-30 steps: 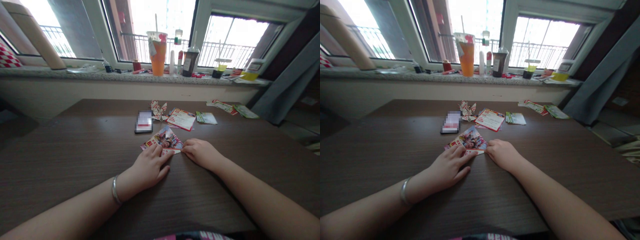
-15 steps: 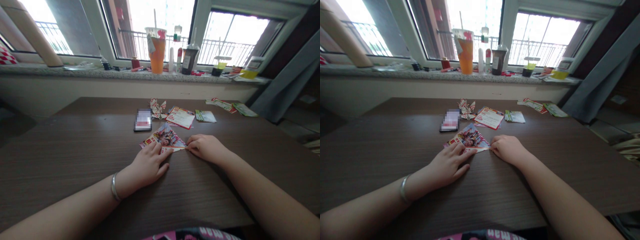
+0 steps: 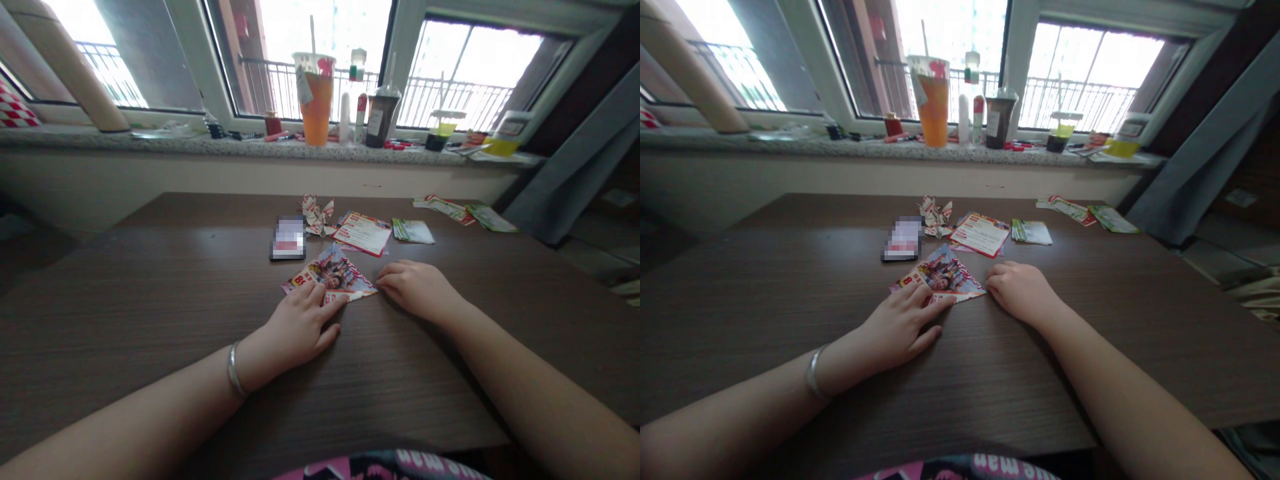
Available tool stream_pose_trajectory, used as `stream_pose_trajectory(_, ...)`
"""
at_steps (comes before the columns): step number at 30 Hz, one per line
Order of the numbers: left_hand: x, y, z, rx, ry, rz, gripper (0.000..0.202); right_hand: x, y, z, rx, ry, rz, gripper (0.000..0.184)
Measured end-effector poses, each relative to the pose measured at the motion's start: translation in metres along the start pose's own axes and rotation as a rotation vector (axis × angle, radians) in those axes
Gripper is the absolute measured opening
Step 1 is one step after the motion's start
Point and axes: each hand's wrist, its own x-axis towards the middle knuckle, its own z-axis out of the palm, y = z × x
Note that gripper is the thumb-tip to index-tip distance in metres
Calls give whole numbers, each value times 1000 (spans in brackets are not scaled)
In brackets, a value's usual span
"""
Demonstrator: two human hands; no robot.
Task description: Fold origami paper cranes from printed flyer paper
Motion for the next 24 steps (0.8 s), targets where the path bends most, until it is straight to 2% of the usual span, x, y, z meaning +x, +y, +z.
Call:
stream_pose_trajectory(2, 0, 0, 0, -1, 5, 4, 49, 1, -6, 3, 74, 54, -77, 28)
stream_pose_trajectory(5, -1, 0, 0, 8, 8, 8, 49, 2, -16, 10, 132, 43, -169, 28)
stream_pose_trajectory(9, -1, 0, 2, 13, 18, 14, 49, 3, -26, 15, 96, 16, -135, 27)
stream_pose_trajectory(14, 2, 2, 3, 9, 53, 20, 46, 5, -33, 13, 23, 1, -163, 28)
stream_pose_trajectory(19, 9, 5, 1, -17, 28, 170, 41, 3, -39, 16, -41, -42, -149, 27)
stream_pose_trajectory(24, 13, 9, 2, 2, 54, 181, 45, 0, -42, 16, -88, -70, -141, 28)
